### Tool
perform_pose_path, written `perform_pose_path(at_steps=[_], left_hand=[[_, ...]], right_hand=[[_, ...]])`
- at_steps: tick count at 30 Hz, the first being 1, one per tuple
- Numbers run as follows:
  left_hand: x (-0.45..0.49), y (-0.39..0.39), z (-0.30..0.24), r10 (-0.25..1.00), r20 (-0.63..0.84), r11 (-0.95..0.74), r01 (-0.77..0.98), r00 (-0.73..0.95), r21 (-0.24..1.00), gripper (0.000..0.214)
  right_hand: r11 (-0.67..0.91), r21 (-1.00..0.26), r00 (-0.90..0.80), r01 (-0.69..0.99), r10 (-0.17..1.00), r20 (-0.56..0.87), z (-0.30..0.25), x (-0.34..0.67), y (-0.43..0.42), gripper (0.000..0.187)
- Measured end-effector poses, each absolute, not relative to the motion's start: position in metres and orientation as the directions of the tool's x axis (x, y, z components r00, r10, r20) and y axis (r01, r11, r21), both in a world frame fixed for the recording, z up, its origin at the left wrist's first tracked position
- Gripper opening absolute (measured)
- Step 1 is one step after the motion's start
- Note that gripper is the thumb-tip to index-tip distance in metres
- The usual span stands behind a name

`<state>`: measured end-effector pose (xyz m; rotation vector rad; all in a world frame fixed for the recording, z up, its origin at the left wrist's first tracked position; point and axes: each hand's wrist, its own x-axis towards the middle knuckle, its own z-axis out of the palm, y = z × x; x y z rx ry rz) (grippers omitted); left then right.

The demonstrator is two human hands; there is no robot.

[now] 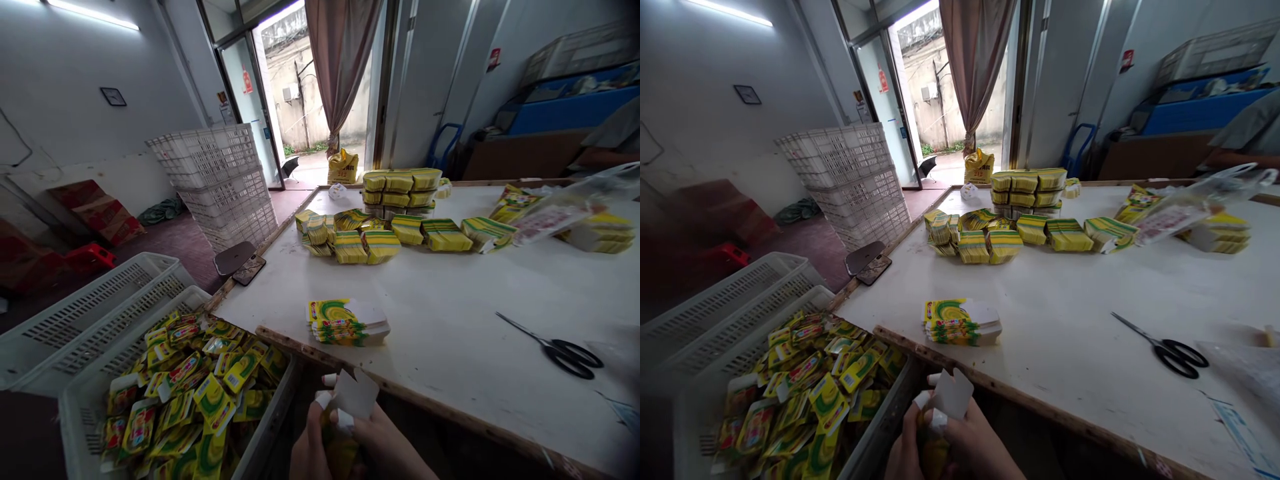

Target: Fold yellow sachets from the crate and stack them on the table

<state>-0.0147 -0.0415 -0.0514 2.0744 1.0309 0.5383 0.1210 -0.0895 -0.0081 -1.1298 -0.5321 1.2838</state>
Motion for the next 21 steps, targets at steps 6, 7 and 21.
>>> perform_pose_path(at_steps=[6, 7, 21], left_hand=[[-0.010, -0.039, -0.031, 0.809, 0.088, -0.391, 0.420, 0.582, 0.819, 0.066], [-0.009, -0.038, -0.029, 0.805, 0.089, -0.387, 0.405, 0.587, 0.828, 0.062], [0.007, -0.037, -0.023, 0.923, 0.170, -0.280, 0.299, 0.345, 0.912, 0.038]], right_hand=[[-0.079, -0.940, 0.247, -0.332, 0.955, -0.167, -0.007, 0.122, -0.088, 0.074], [-0.067, -0.956, 0.259, -0.286, 0.955, -0.144, -0.007, 0.122, -0.088, 0.071], [0.173, -0.885, 0.206, 0.431, 0.937, 0.283, -0.029, 0.120, -0.097, 0.044]])
